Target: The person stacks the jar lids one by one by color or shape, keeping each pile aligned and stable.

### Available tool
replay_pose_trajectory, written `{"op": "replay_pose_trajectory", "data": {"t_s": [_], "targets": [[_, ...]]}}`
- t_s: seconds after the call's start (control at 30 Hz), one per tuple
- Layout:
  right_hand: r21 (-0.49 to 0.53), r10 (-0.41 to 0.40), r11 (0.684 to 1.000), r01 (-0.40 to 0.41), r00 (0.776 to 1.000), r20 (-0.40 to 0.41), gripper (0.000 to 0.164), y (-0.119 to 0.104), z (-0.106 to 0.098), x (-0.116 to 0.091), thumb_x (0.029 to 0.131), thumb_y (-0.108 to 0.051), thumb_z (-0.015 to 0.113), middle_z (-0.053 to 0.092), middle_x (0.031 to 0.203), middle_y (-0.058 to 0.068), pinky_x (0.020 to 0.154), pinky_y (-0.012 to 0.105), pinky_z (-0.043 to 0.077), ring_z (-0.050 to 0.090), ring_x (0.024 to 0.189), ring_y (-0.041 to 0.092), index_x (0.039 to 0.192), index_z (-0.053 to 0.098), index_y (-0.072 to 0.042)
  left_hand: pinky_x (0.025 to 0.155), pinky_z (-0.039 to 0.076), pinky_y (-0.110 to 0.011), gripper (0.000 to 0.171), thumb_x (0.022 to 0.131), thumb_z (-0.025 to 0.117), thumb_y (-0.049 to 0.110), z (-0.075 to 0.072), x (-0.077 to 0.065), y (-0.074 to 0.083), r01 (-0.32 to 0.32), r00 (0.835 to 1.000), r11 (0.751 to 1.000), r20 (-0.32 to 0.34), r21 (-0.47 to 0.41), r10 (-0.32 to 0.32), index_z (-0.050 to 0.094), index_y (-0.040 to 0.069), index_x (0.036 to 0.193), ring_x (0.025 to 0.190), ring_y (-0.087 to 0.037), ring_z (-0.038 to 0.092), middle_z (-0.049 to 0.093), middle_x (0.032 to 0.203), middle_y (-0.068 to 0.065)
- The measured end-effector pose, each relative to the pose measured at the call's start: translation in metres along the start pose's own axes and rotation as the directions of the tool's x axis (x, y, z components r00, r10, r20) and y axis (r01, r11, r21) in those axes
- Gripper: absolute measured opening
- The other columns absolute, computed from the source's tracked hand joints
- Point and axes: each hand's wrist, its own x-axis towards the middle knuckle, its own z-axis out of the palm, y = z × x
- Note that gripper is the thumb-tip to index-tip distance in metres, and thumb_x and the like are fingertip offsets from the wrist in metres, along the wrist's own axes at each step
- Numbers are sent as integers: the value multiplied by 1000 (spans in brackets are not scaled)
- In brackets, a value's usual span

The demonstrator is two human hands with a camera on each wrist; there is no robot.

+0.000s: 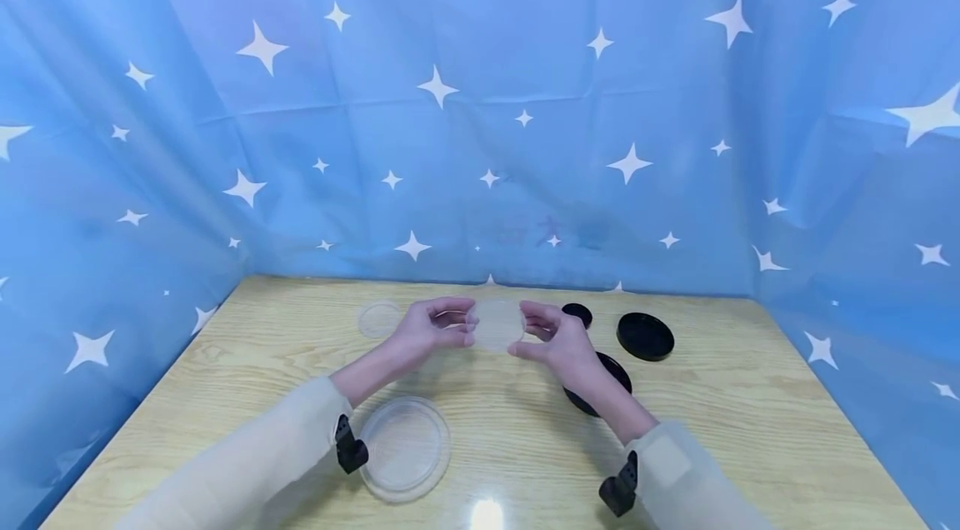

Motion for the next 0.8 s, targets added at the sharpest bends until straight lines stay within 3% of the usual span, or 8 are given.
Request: {"op": "replay_pose_trajectory", "data": {"t_s": [0.1,0.3,0.63,0.8], "targets": [[56,6,998,-6,1000,5,69,-3,7,-1,88,1,79,48,145,27,99,23,51,51,132,35,149,46,7,90,59,-37,57,82,75,-14,-4,-8,3,4,1000,1000,-6,-27,-4,59,-7,136,111,-25,67,69,118,-19],[66,28,997,-29,1000,9,68,-10,20,-3,88,0,79,52,144,26,96,24,53,50,134,40,148,49,5,91,59,-38,59,81,76,-15,-13,-22,8,-1,1000,1000,-30,-30,0,58,-8,137,113,-26,67,68,119,-18],[142,21,990,-21,1000,4,66,-17,34,-4,87,3,79,53,144,28,96,22,53,62,116,10,145,48,11,94,57,-37,60,83,75,-14,-19,-41,17,-7,999,997,-40,-81,3,55,-8,139,118,-30,65,64,129,-23],[174,35,984,-35,999,0,65,-21,40,-4,87,4,78,52,144,27,97,22,52,62,113,6,145,49,11,94,57,-37,60,83,74,-15,-20,-48,19,-11,998,994,-56,-105,6,55,-7,140,118,-30,66,67,125,-24]]}}
